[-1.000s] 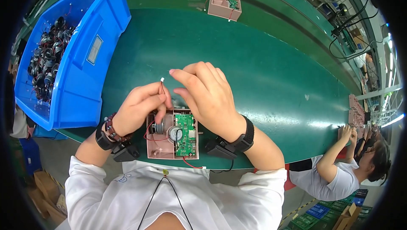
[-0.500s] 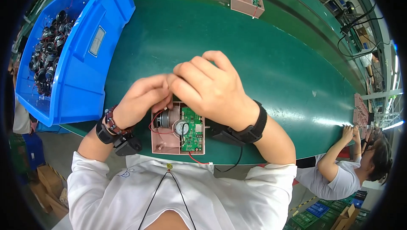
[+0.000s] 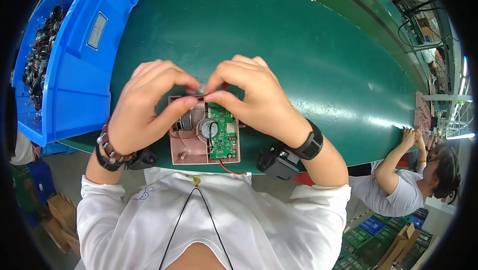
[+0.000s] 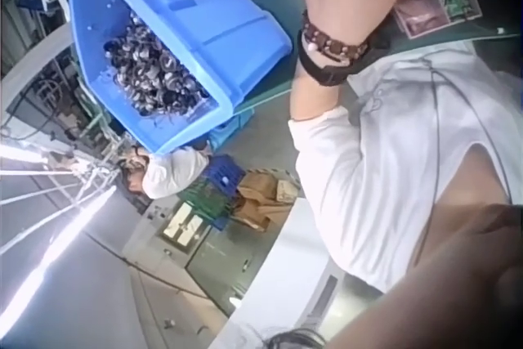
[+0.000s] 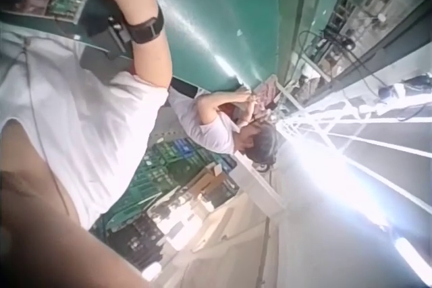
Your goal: Assemble a motor and circuit board into a plastic housing at an electronics factory station.
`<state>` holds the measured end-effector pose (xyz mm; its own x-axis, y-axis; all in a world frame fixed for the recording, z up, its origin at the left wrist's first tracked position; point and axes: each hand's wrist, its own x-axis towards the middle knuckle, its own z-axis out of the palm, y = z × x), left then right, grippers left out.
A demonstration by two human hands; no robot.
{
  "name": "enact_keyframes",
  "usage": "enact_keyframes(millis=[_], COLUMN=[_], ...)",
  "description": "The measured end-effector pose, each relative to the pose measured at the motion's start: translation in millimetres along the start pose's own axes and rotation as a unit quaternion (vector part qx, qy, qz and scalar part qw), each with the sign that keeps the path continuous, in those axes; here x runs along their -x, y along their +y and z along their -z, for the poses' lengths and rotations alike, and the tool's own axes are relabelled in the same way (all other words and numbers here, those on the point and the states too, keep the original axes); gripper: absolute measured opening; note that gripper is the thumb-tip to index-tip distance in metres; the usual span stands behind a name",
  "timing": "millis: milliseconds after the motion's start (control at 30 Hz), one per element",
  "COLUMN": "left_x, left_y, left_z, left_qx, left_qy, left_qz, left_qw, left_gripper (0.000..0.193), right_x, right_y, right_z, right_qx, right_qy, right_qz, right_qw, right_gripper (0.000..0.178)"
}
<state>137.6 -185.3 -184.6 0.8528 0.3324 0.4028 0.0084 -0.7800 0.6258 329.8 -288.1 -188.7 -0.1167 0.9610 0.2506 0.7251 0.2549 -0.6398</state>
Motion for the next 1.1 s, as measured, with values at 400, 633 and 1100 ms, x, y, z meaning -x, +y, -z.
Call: enact_keyframes(millis=[400, 633, 1100], left_x=[49, 65, 72], left_y=[18, 8, 14], left_z=[-3, -13, -25], left_qx=[-0.083, -0.034, 0.019], left_qy=[-0.008, 0.007, 0.035], left_qz=[0.098, 0.133, 0.132], left_qw=[0.992, 0.991, 0.99], left_gripper=[0.043, 0.045, 0.061], right_x=[26, 30, 25], right_y=[-1, 2, -8], right_z=[-34, -36, -23], right_qx=[-0.023, -0.022, 0.229], right_qy=[0.105, 0.08, 0.087], right_qz=[-0.1, -0.125, 0.081], right_qw=[0.989, 0.989, 0.966], right_gripper=[0.011, 0.011, 0.019])
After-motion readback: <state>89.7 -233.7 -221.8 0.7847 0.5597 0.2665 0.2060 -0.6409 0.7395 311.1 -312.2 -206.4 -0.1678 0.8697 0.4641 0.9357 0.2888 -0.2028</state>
